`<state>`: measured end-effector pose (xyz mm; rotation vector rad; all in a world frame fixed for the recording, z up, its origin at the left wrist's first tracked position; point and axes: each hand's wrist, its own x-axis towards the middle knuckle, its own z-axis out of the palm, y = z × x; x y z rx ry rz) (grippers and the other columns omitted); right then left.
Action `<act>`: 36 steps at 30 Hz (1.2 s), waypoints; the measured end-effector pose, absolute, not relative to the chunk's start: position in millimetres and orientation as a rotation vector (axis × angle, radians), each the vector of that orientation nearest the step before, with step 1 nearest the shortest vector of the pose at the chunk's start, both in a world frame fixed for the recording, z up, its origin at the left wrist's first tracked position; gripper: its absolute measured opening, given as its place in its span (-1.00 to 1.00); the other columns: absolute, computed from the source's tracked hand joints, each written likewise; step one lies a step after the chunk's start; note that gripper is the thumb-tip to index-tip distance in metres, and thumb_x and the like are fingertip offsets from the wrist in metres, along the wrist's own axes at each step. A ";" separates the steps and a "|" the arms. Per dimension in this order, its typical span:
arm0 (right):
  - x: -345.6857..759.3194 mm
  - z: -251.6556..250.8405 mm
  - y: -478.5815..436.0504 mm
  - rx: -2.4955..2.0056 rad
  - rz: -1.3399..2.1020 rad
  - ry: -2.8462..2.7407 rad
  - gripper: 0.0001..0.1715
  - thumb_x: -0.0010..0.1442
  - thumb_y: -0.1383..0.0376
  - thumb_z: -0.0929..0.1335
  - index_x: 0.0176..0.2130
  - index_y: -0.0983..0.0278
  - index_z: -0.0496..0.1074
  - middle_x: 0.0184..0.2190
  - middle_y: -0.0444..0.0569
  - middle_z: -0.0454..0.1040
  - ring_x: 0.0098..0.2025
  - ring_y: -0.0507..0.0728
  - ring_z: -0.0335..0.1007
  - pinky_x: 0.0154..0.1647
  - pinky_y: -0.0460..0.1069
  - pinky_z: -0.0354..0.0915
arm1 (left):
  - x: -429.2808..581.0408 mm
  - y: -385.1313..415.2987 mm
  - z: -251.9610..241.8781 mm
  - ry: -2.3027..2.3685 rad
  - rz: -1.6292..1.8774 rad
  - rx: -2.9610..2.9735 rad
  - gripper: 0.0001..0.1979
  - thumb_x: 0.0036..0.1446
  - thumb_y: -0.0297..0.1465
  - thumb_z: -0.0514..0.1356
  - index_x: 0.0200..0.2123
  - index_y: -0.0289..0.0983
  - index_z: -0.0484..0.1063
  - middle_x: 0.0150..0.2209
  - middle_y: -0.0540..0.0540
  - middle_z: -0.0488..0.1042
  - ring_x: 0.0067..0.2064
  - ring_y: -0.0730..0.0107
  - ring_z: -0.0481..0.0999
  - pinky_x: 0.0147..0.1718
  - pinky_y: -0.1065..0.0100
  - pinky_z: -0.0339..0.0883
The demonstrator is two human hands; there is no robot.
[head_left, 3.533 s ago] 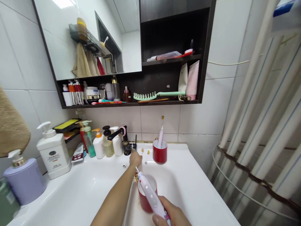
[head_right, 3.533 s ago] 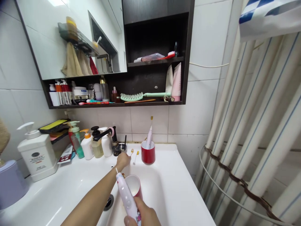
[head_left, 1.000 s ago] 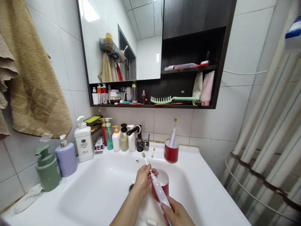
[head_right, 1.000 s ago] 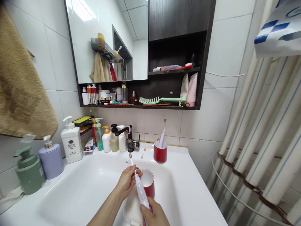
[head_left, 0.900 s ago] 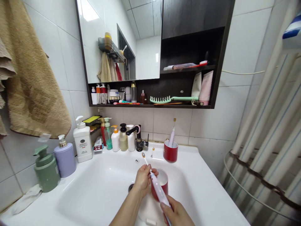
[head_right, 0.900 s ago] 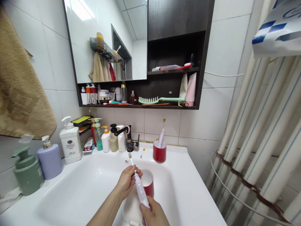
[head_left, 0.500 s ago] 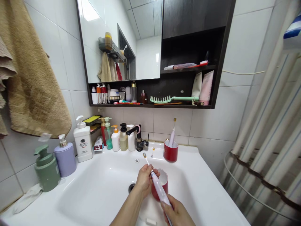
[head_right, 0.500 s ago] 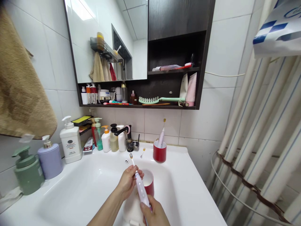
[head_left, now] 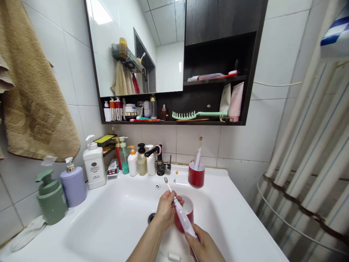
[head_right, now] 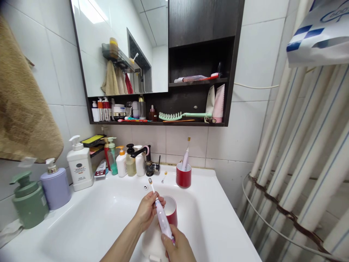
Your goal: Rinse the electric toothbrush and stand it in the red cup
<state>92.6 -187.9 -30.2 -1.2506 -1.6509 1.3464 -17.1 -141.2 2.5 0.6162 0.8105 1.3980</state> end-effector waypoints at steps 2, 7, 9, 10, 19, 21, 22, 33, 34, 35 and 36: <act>92.7 -29.1 -188.0 -1.205 1.428 -1.639 -0.56 -0.10 0.02 0.12 -0.40 0.36 0.14 -0.80 -0.28 0.10 -0.80 -0.11 -0.02 -0.77 -0.17 -0.07 | -16.8 -141.3 2.2 0.834 1.389 0.615 -0.87 -0.14 -0.41 0.09 -0.59 -0.31 0.15 -0.66 0.01 0.32 -0.57 0.51 0.36 -0.50 0.46 0.19; 92.8 -29.9 -187.6 -1.216 1.463 -1.616 -0.54 -0.09 0.03 0.12 -0.36 0.36 0.14 -0.81 -0.30 0.07 -0.82 -0.11 -0.05 -0.77 -0.16 -0.08 | -16.0 -141.1 1.7 0.837 1.377 0.616 -0.87 -0.14 -0.41 0.08 -0.59 -0.31 0.15 -0.65 0.01 0.32 -0.57 0.50 0.37 -0.48 0.44 0.19; 93.2 -32.0 -186.9 -1.255 1.376 -1.637 -0.55 -0.10 0.03 0.14 -0.35 0.36 0.17 -0.80 -0.29 0.08 -0.81 -0.10 -0.04 -0.76 -0.15 -0.07 | -15.4 -141.3 1.9 0.832 1.377 0.620 -0.86 -0.14 -0.39 0.09 -0.59 -0.31 0.15 -0.65 0.01 0.32 -0.56 0.50 0.37 -0.48 0.44 0.19; 93.3 -33.0 -186.6 -1.258 1.341 -1.642 -0.53 -0.11 0.03 0.15 -0.34 0.36 0.18 -0.79 -0.29 0.09 -0.80 -0.10 -0.03 -0.75 -0.15 -0.06 | -15.1 -141.5 2.1 0.827 1.377 0.625 -0.86 -0.15 -0.39 0.09 -0.59 -0.31 0.15 -0.65 0.01 0.32 -0.56 0.50 0.37 -0.47 0.43 0.19; 91.9 -28.2 -187.6 -1.130 1.526 -1.573 -0.41 -0.13 -0.04 0.13 -0.28 0.39 0.11 -0.83 -0.32 0.07 -0.83 -0.10 -0.05 -0.78 -0.16 -0.10 | -13.8 -143.1 4.2 0.769 1.389 0.650 -0.85 -0.17 -0.38 0.10 -0.59 -0.31 0.16 -0.65 -0.01 0.33 -0.56 0.49 0.36 -0.47 0.42 0.20; 91.7 -27.4 -187.5 -1.152 1.474 -1.581 -0.42 -0.14 -0.03 0.16 -0.29 0.39 0.11 -0.85 -0.34 0.04 -0.83 -0.11 -0.09 -0.79 -0.17 -0.11 | -13.4 -142.9 4.4 0.765 1.392 0.654 -0.86 -0.14 -0.39 0.08 -0.59 -0.31 0.16 -0.65 -0.01 0.34 -0.56 0.50 0.36 -0.47 0.42 0.20; 91.6 -27.6 -187.3 -1.151 1.484 -1.572 -0.42 -0.15 -0.03 0.16 -0.29 0.39 0.11 -0.85 -0.34 0.04 -0.83 -0.11 -0.08 -0.80 -0.18 -0.12 | -13.3 -142.7 4.3 0.765 1.392 0.654 -0.87 -0.13 -0.39 0.07 -0.59 -0.32 0.16 -0.65 -0.02 0.34 -0.57 0.50 0.36 -0.48 0.42 0.20; 95.4 -21.0 -189.6 -0.971 1.854 -1.353 -0.50 -0.15 -0.04 0.17 -0.38 0.32 0.09 -0.78 -0.28 0.18 -0.83 -0.15 0.02 -0.81 -0.21 -0.12 | -14.0 -141.4 2.4 0.734 1.376 0.609 -0.89 -0.14 -0.44 0.08 -0.60 -0.32 0.15 -0.64 -0.01 0.33 -0.56 0.49 0.36 -0.47 0.41 0.20; 95.7 -19.8 -190.1 -0.959 1.885 -1.331 -0.51 -0.15 -0.04 0.17 -0.39 0.32 0.09 -0.77 -0.27 0.19 -0.82 -0.16 0.02 -0.81 -0.21 -0.12 | -13.9 -141.7 2.9 0.720 1.374 0.611 -0.88 -0.14 -0.44 0.08 -0.60 -0.32 0.15 -0.64 -0.01 0.33 -0.56 0.49 0.36 -0.46 0.41 0.20; 95.6 -19.6 -190.1 -0.966 1.886 -1.325 -0.51 -0.16 -0.04 0.17 -0.39 0.32 0.09 -0.78 -0.27 0.18 -0.83 -0.16 0.02 -0.81 -0.21 -0.12 | -13.4 -142.0 3.2 0.708 1.377 0.613 -0.88 -0.15 -0.43 0.08 -0.60 -0.32 0.15 -0.64 -0.01 0.33 -0.55 0.49 0.36 -0.45 0.41 0.20; 95.2 -20.5 -189.7 -0.994 1.857 -1.337 -0.50 -0.17 -0.04 0.18 -0.38 0.31 0.09 -0.79 -0.28 0.17 -0.84 -0.15 0.01 -0.82 -0.21 -0.12 | -12.7 -142.6 3.3 0.700 1.382 0.617 -0.88 -0.15 -0.43 0.09 -0.60 -0.32 0.15 -0.64 -0.01 0.33 -0.55 0.49 0.36 -0.45 0.41 0.20</act>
